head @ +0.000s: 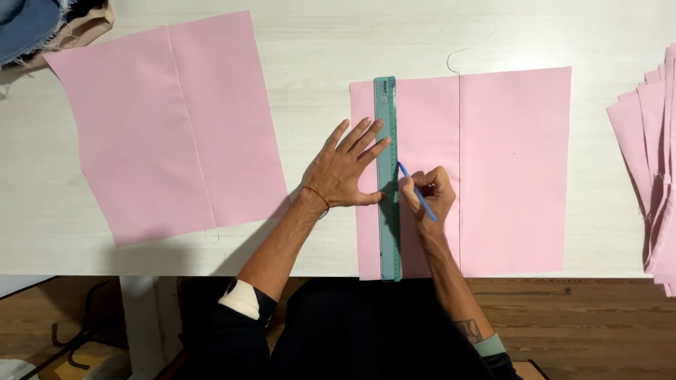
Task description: Marking lines on pink leather pieces with a ruler and pen.
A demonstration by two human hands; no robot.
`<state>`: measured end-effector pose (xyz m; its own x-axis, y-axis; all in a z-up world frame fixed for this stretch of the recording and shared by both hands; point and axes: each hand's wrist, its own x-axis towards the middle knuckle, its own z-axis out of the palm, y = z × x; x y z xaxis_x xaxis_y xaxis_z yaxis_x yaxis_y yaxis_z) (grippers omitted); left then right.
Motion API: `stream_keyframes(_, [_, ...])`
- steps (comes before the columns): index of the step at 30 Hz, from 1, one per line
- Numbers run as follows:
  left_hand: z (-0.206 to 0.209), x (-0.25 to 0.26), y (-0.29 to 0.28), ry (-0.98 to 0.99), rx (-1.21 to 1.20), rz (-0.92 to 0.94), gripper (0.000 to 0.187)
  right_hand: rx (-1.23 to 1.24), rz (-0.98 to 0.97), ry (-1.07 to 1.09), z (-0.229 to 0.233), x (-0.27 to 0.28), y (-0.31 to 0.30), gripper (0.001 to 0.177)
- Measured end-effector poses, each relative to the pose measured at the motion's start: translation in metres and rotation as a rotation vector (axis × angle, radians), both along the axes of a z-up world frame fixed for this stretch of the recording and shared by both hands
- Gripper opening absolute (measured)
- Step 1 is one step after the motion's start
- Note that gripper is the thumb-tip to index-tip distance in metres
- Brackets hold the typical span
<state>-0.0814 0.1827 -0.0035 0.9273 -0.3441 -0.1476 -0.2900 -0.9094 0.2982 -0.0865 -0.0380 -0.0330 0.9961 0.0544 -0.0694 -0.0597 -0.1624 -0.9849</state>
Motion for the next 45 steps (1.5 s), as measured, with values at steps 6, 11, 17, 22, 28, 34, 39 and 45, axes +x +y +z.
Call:
stream_keyframes(6, [0.000,-0.002,0.001,-0.047,0.027,-0.012,0.107,0.103,0.035,0.006,-0.004,0.005,-0.007,0.026])
stream_keyframes(11, [-0.010,-0.016,-0.009,-0.133,0.051,0.030,0.107,0.330,-0.229,0.056,0.001,0.012,-0.050,0.012])
stream_keyframes(17, [-0.014,-0.080,-0.060,-0.209,-0.036,0.188,0.090,0.232,-0.292,-0.172,0.036,0.006,-0.154,0.015])
stream_keyframes(22, [-0.029,-0.093,-0.111,-0.186,-0.043,0.313,0.085,-0.475,-0.236,-0.182,0.004,-0.002,-0.236,0.024])
stream_keyframes(28, [-0.018,-0.088,-0.154,-0.183,-0.128,0.306,0.086,-1.158,0.287,-0.201,0.009,0.012,-0.238,0.063])
stream_keyframes(34, [-0.011,-0.059,-0.119,-0.069,-0.103,0.275,0.098,-1.169,0.399,-0.356,0.002,0.031,-0.225,0.078])
stream_keyframes(39, [0.002,-0.039,-0.102,-0.047,-0.046,0.212,0.104,-1.189,0.317,-0.431,-0.001,0.053,-0.213,0.077])
stream_keyframes(45, [0.000,-0.037,-0.127,-0.045,-0.071,0.222,0.114,-1.150,0.274,-0.480,0.002,0.065,-0.225,0.069])
